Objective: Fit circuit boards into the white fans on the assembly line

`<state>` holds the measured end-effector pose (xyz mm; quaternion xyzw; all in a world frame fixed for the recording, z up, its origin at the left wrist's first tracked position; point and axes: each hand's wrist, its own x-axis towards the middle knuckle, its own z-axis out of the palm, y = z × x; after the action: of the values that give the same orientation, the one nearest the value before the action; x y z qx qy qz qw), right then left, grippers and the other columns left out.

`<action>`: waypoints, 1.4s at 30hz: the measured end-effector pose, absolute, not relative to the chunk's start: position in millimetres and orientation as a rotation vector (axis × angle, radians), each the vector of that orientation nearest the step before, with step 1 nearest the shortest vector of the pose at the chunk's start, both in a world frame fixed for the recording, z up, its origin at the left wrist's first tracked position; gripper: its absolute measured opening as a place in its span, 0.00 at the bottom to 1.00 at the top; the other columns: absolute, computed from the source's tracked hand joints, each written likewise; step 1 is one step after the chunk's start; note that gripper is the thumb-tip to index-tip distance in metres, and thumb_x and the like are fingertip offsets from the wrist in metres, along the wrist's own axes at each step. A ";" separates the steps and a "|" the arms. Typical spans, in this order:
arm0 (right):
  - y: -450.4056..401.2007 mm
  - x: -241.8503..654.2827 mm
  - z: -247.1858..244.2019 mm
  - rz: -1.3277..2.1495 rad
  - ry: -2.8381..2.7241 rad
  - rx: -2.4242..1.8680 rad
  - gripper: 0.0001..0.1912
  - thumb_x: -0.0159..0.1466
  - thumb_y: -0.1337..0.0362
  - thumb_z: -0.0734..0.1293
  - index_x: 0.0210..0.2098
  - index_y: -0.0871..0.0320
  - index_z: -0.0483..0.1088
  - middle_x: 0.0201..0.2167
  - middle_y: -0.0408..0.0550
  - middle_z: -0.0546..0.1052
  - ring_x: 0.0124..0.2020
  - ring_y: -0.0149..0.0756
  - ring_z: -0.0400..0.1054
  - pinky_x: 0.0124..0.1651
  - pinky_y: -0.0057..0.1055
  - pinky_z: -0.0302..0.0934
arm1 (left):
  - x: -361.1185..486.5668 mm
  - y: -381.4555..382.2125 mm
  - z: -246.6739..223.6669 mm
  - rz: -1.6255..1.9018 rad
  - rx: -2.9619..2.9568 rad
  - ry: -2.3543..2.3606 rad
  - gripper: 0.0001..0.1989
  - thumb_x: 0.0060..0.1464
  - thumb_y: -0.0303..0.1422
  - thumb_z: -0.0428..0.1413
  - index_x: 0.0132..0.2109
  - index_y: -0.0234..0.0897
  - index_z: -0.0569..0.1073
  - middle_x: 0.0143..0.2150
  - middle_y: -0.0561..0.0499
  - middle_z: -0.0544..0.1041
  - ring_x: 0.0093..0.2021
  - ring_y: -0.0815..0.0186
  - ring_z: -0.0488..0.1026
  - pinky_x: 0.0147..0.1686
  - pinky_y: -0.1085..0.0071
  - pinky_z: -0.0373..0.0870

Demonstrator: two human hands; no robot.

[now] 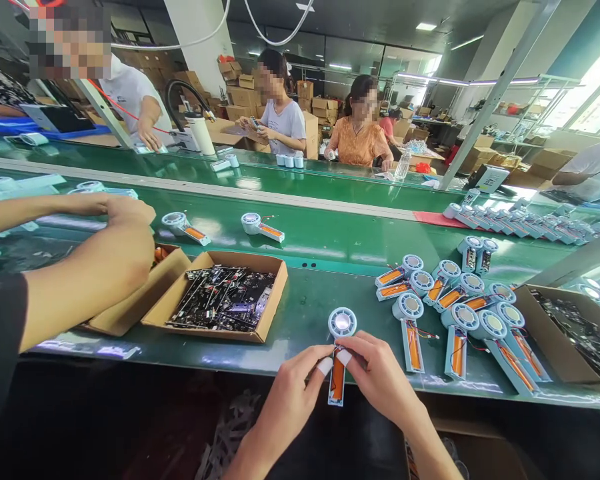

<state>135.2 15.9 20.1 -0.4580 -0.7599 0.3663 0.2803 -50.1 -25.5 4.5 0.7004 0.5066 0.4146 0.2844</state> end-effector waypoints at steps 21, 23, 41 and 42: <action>-2.5 147.8 2.0 1.759 -1.174 -0.817 0.18 0.55 0.53 0.77 0.33 0.56 0.69 0.28 0.40 0.69 0.22 0.25 0.58 0.25 0.24 0.59 | -16.2 -21.9 -3.8 0.939 0.805 0.860 0.21 0.54 0.49 0.60 0.45 0.36 0.74 0.38 0.48 0.80 0.39 0.58 0.78 0.38 0.66 0.73; -1.9 150.7 6.6 1.678 -1.153 -0.903 0.17 0.56 0.53 0.77 0.34 0.56 0.70 0.29 0.41 0.71 0.26 0.28 0.64 0.31 0.26 0.64 | -13.2 -22.9 -4.6 1.060 0.838 0.935 0.22 0.53 0.47 0.61 0.49 0.37 0.73 0.44 0.46 0.80 0.48 0.55 0.77 0.47 0.63 0.73; -12.1 145.3 20.8 1.513 -1.159 -1.066 0.16 0.58 0.54 0.75 0.40 0.56 0.73 0.36 0.49 0.78 0.39 0.39 0.73 0.45 0.34 0.67 | -26.5 -19.4 -21.2 1.025 1.398 1.232 0.20 0.64 0.39 0.51 0.60 0.36 0.65 0.56 0.40 0.75 0.54 0.54 0.73 0.56 0.57 0.67; -14.4 144.9 20.3 1.442 -1.235 -1.106 0.16 0.59 0.55 0.75 0.41 0.56 0.72 0.39 0.50 0.78 0.42 0.40 0.72 0.46 0.35 0.67 | -26.5 -18.8 -22.3 1.028 1.420 1.259 0.20 0.64 0.40 0.51 0.60 0.36 0.65 0.56 0.39 0.75 0.53 0.54 0.73 0.55 0.56 0.68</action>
<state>144.9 -14.4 20.3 -0.4482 -0.5007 0.5844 0.4548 -26.5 -18.8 -22.3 0.5800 0.5141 0.4200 0.4720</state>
